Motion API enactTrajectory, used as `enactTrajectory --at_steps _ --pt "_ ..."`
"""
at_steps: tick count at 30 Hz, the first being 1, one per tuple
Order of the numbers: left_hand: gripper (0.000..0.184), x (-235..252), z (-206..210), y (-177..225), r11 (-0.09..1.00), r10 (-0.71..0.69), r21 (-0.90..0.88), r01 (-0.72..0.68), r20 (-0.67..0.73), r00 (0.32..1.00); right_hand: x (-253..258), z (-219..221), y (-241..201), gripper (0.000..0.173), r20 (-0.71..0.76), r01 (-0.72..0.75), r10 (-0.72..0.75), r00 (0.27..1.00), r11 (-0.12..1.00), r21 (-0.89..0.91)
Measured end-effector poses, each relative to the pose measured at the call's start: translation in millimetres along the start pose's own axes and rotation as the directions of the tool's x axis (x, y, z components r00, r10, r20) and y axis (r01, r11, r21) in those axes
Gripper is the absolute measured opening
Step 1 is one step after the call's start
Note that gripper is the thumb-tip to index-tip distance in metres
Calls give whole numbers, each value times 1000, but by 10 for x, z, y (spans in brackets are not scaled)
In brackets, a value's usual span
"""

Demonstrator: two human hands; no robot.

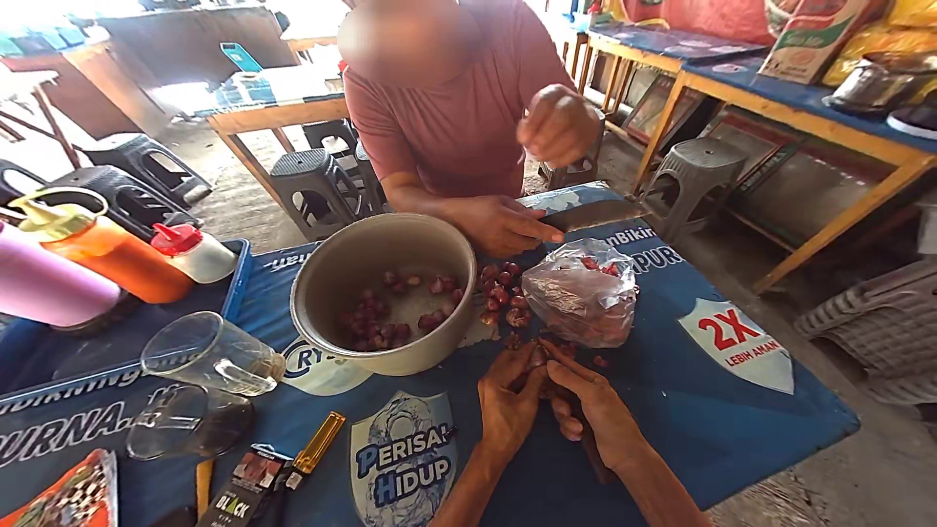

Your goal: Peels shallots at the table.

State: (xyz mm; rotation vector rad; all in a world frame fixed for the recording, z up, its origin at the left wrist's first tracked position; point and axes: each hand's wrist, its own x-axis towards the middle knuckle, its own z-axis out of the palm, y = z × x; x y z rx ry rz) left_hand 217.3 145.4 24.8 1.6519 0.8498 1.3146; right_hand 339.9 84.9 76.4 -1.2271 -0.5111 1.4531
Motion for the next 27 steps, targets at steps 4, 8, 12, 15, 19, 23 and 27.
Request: enactTrajectory --at_steps 4,8,12,15,19,23,27 --pt "30 -7 10 12 1000 5 -10 -5 -7 1000 20 59 24 42 -66 19 -18 998 1000 17" --pt "31 1 -1 11 1000 1 -29 -1 13 1000 47 50 5 40 -90 14 -12 996 1000 22" --pt "30 66 -56 53 971 -105 -203 125 108 989 76 -100 -41 38 72 -68 60 996 991 119" --pt "30 101 -79 83 927 -171 -306 216 166 971 100 -169 -59 32 178 -146 108 978 965 218" --pt "31 125 -102 102 870 -294 -347 350 204 934 94 -177 -53 34 203 -151 98 974 952 267" --pt "33 158 -119 85 815 -354 -402 418 225 908 74 -123 -40 33 162 -111 73 984 964 243" --pt "37 168 -135 56 848 -292 -381 369 245 925 51 -61 -45 40 95 -37 22 995 987 155"
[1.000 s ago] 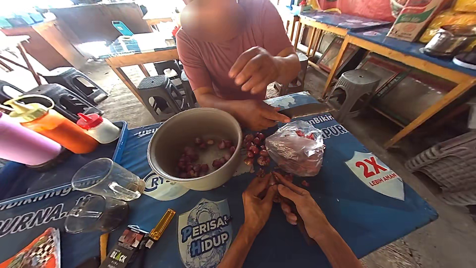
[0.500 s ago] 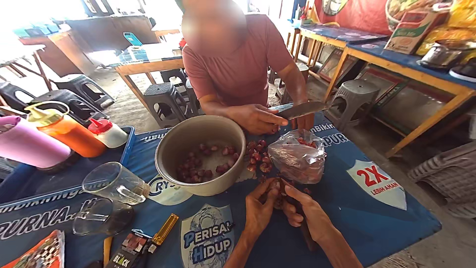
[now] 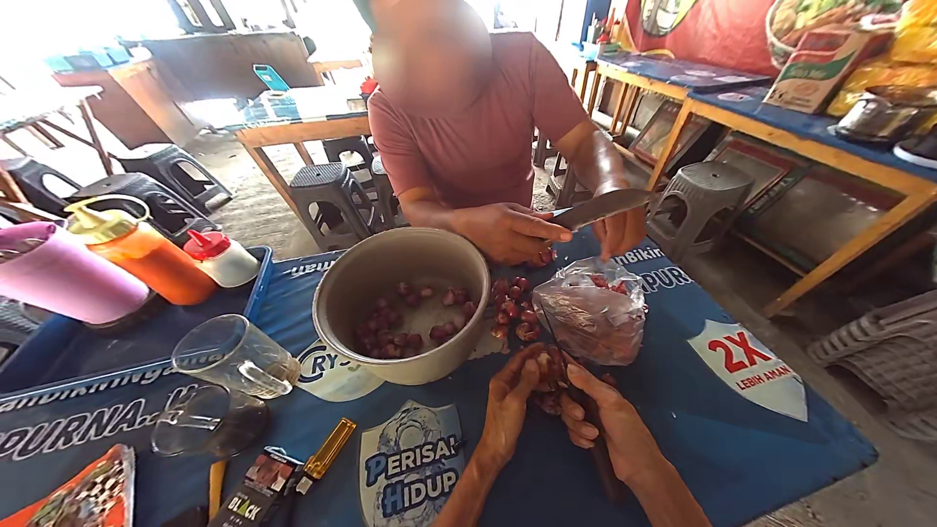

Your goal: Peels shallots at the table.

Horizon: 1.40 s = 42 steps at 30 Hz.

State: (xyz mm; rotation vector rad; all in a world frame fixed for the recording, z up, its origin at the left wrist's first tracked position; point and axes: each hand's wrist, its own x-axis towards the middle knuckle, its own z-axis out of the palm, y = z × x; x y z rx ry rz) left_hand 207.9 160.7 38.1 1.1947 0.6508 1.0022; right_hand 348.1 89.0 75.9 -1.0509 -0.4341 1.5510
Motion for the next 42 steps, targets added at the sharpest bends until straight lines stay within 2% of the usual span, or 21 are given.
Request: enactTrajectory --at_steps 6,11,14,19,25,30,35,38,42 --pt "23 -10 32 24 998 46 36 -43 -91 995 20 6 10 42 -65 28 -32 997 998 -53" --pt "27 2 27 48 994 -60 -98 52 -88 994 25 13 29 39 -78 25 -29 996 998 -53" --pt "29 14 23 73 982 -111 -162 94 -100 989 30 11 56 42 -45 57 -61 997 995 -87" --pt "29 22 41 95 982 -127 -158 107 -122 984 8 -2 66 51 61 131 -121 991 966 -223" --pt "26 -11 63 95 992 -79 -100 70 -90 993 25 -4 113 43 1 182 -189 982 942 -282" --pt "24 19 18 55 991 -40 -129 25 -117 992 19 -3 65 43 -61 164 -182 981 960 -225" --pt "21 43 12 27 998 49 -22 -52 -146 988 61 -17 30 44 -133 163 -191 973 967 -197" --pt "22 62 -42 22 995 -10 -99 -8 -176 984 64 -54 7 43 -143 162 -194 971 965 -207" --pt "21 84 -34 70 968 -83 -248 35 -185 979 -2 -74 8 47 -15 144 -152 988 959 -244"
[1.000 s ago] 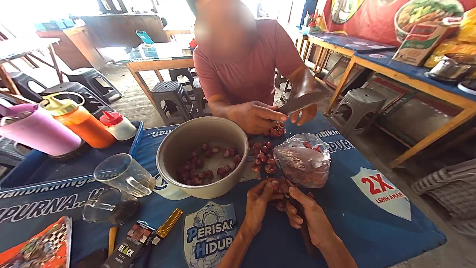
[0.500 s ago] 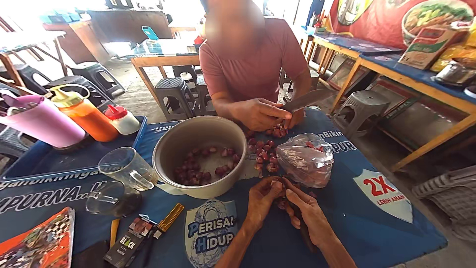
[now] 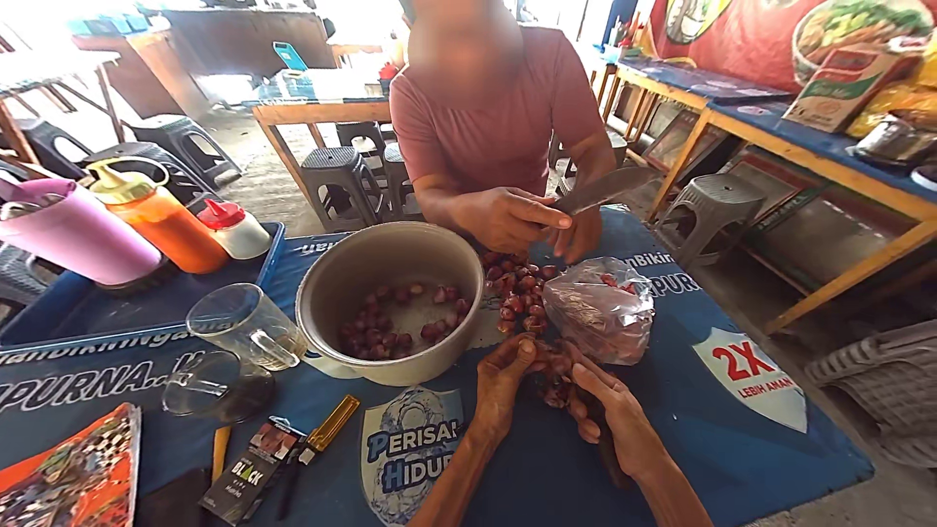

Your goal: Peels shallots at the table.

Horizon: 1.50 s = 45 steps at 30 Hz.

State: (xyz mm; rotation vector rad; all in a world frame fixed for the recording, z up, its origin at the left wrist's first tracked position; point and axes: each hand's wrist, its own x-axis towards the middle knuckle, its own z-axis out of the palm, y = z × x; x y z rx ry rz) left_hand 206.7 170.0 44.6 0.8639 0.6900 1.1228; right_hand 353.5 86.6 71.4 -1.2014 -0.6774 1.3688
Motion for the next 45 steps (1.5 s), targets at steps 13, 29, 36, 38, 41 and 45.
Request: enactTrajectory --at_steps 13,29,36,38,41,45 --pt "19 -5 24 -60 996 54 77 -52 -24 998 2 34 13 52 180 0 -1 984 1000 3" --pt "22 -64 46 -85 953 178 245 -179 26 984 52 -9 15 40 160 -153 132 978 980 126" --pt "26 -78 55 -107 919 238 313 -240 45 970 106 70 39 31 94 -165 146 985 958 233" --pt "26 -78 49 -102 919 228 321 -230 43 973 119 90 50 30 71 -172 159 985 953 248" --pt "26 -73 42 -86 931 199 301 -206 55 979 150 28 72 28 151 -198 157 976 930 310" --pt "24 -53 7 -68 963 113 237 -126 65 991 182 -55 100 25 310 -257 126 942 866 429"
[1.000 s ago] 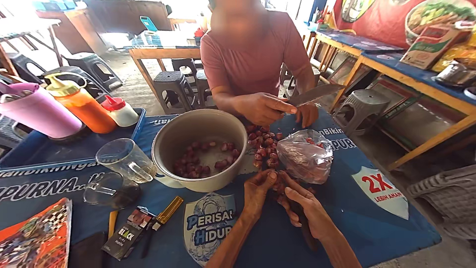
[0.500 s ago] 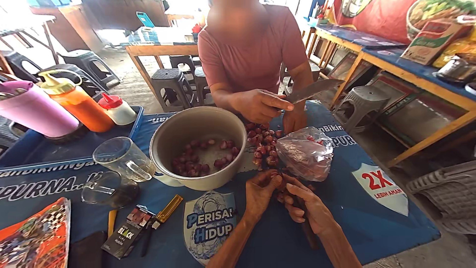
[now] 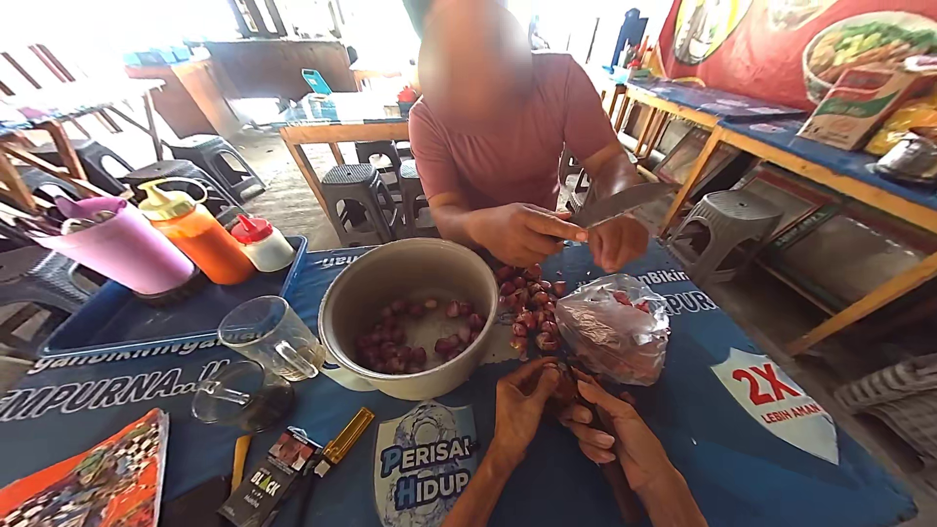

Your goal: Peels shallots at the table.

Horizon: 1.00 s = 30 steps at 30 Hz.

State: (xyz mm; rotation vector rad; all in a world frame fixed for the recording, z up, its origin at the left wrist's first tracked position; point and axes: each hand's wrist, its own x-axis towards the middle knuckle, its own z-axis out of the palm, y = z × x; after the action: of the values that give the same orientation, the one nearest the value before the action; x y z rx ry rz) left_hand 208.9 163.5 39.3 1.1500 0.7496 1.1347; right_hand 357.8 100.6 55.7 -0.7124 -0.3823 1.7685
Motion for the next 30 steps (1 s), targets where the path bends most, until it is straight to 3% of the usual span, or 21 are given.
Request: enactTrajectory --at_steps 6,11,16,24,27,30 --pt "26 13 -17 3 997 -41 -61 42 27 999 -8 -33 28 27 26 13 -13 1000 1000 19" --pt "45 -7 -1 -4 999 34 17 -35 63 997 -25 -8 21 28 -58 53 -57 997 996 -69" --pt "30 -10 -2 10 999 1 43 -4 56 998 -36 31 21 29 -64 26 -31 997 996 -81" --pt "32 50 -118 107 971 -119 -203 125 42 992 -52 -31 -68 29 -108 131 -145 984 983 -130" --pt "31 60 -102 108 958 -160 -234 164 35 987 -76 29 -24 41 -56 147 -163 985 965 -219" --pt "30 61 -107 73 983 -88 -156 93 40 995 -70 69 11 57 33 169 -168 985 930 -326"
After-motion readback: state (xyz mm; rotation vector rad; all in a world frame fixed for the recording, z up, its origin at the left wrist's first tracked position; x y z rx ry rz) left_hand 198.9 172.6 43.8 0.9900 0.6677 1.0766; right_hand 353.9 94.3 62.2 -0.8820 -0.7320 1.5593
